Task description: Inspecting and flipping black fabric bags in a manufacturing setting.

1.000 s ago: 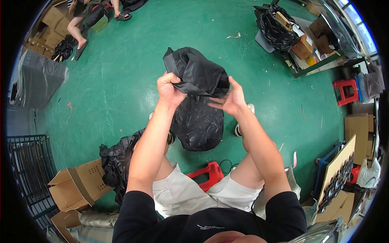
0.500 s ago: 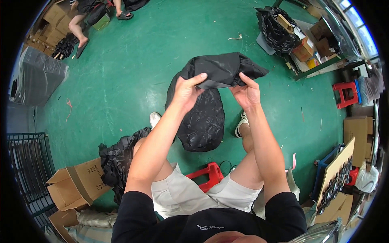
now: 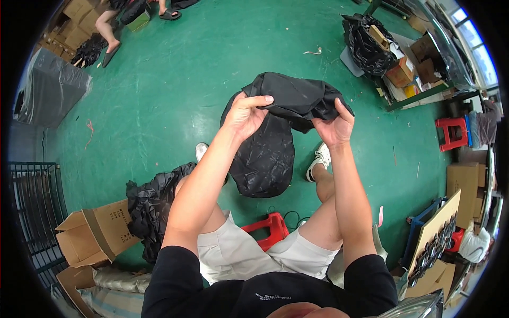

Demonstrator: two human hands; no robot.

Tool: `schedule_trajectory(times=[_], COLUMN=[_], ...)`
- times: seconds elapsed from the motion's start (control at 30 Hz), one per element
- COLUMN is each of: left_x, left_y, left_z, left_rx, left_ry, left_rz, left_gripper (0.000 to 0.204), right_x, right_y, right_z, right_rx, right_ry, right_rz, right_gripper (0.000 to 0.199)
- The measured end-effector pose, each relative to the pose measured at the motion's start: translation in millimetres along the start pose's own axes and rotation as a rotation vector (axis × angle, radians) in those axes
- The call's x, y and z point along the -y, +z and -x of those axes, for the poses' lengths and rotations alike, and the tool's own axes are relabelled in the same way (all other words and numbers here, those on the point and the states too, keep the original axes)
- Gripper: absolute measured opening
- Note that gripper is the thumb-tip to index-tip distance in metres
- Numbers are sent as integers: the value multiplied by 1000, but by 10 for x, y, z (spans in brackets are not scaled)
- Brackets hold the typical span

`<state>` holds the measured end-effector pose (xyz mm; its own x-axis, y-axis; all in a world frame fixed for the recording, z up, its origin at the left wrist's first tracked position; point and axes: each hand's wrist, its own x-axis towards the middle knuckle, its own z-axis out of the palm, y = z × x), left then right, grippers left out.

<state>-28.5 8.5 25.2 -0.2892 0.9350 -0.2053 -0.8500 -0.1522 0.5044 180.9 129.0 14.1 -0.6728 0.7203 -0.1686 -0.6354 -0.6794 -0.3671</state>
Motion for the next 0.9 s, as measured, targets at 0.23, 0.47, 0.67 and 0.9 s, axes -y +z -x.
schedule_trajectory(times=[0.23,0.47,0.67,0.9], left_x=[-247,-307,-188,-310], left_y=[-200,-168,-164,-381], left_z=[-78,-54,-113,-171], left_rx=[172,93,-32,-256], left_ry=[94,216,231,238], left_rz=[268,234,51,127], left_gripper=[37,14,22,26], right_x=[39,-61,-168,-161], right_y=[-80,-39,77,68], right_z=[-31,28,78,142], right_rx=[44,239,200,219], right_ry=[-12,119,217,505], right_rz=[-59,-85,102,748], right_gripper=[41,42,48,55])
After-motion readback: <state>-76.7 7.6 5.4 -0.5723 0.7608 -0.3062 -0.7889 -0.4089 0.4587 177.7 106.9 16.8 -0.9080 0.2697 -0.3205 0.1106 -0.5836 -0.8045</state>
